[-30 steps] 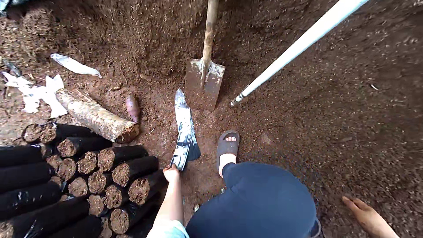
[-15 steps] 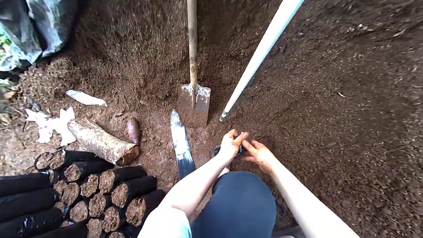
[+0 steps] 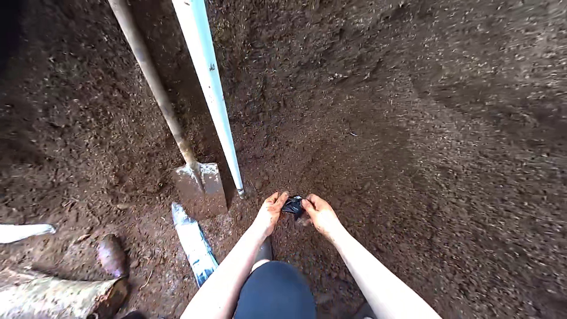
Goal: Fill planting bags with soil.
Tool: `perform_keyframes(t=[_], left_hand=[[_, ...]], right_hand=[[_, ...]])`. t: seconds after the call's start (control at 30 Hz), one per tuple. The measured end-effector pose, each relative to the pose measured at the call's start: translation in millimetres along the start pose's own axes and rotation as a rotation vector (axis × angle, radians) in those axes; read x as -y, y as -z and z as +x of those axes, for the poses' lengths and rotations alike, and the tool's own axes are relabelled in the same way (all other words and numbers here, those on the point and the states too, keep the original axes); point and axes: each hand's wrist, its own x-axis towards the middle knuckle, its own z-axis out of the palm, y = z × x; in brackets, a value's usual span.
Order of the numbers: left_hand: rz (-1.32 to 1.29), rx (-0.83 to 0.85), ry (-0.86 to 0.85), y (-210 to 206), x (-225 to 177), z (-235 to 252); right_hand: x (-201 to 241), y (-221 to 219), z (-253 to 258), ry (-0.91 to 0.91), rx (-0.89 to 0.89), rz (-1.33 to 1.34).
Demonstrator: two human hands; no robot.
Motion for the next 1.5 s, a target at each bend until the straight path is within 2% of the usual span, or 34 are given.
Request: perform_keyframes(t=[0.13, 0.23, 0.3, 0.37, 0.47, 0.57, 0.6, 0.67, 0.73, 0.77, 0.83, 0.9, 0.93, 0.97, 1.07, 1.13, 1.23, 1.37, 1.43, 1.5], left_hand=[[0.018, 0.041, 0.054, -3.8, -4.0, 0.2], [0.134, 0.018, -0.033, -6.9, -1.3, 1.6], [0.178, -0.001, -0.088, -10.2, -1.7, 2.5], [0.248, -0.062, -0.095, -10.6, -5.5, 1.8], [0.526, -0.106, -0.137, -2.1, -10.5, 1.5], [1.034, 0.075, -0.319, 4.7, -17.0, 4.4], [1.204, 0.127, -0.321, 2.6, -22.8, 5.2], [1.376, 0.15, -0.276, 0.3, -34.4, 11.1], [1.362, 0.099, -0.233, 11.2, -45.6, 21.2], [1.328, 0.056, -0.239, 20.9, -50.2, 25.6], [1.27, -0.041, -0.257, 39.1, -57.6, 30.8], [1.256, -0.116, -0.231, 51.1, -63.4, 30.9], [1.247, -0.133, -0.23, 55.7, -63.7, 30.0], [1.24, -0.146, -0.236, 59.9, -62.7, 29.5], [1.209, -0.146, -0.163, 71.2, -58.9, 30.3], [1.19, -0.103, -0.1, 81.0, -50.0, 34.5], [1.161, -0.003, -0.051, 88.7, -27.7, 47.4], [1.128, 0.118, 0.044, 83.6, -3.0, 68.4], [1.105, 0.197, 0.098, 74.9, 11.5, 83.6], [1.068, 0.264, 0.115, 62.4, 25.7, 107.0]], right_hand=[[-12.3, 4.3, 4.1, 0.011, -0.1, 0.095], [-9.5, 4.9, 0.0, -0.074, 0.014, 0.228], [-11.2, 1.4, 5.0, -0.059, 0.03, 0.218], [-16.7, 2.6, 15.8, -0.034, -0.092, 0.129], [-15.6, 21.9, 27.7, -0.109, -0.241, -0.185], [-7.8, 31.3, 35.8, -0.111, -0.255, -0.353], [-7.3, 33.0, 40.5, -0.085, -0.259, -0.345], [-21.5, 37.4, 57.3, 0.055, -0.248, -0.186], [-54.7, 34.0, 75.3, 0.132, -0.131, 0.193], [-74.8, 24.5, 77.7, 0.052, -0.029, 0.416], [-122.6, -14.1, 72.6, -0.26, 0.214, 0.78], [-167.7, -72.2, 66.0, -0.556, 0.42, 1.02], [-183.2, -99.4, 67.3, -0.654, 0.45, 1.104], [-191.2, -120.1, 73.5, -0.711, 0.415, 1.205], [-177.5, -146.1, 112.4, -0.755, 0.104, 1.662], [-163.8, -144.6, 135.1, -0.644, -0.038, 1.939], [-139.4, -118.0, 172.0, -0.397, -0.189, 1.957], [-111.5, -61.7, 229.1, -0.149, -0.412, 1.98], [-118.1, -39.7, 252.8, -0.039, -0.427, 1.968], [-125.6, -22.1, 263.0, -0.02, -0.382, 1.954]])
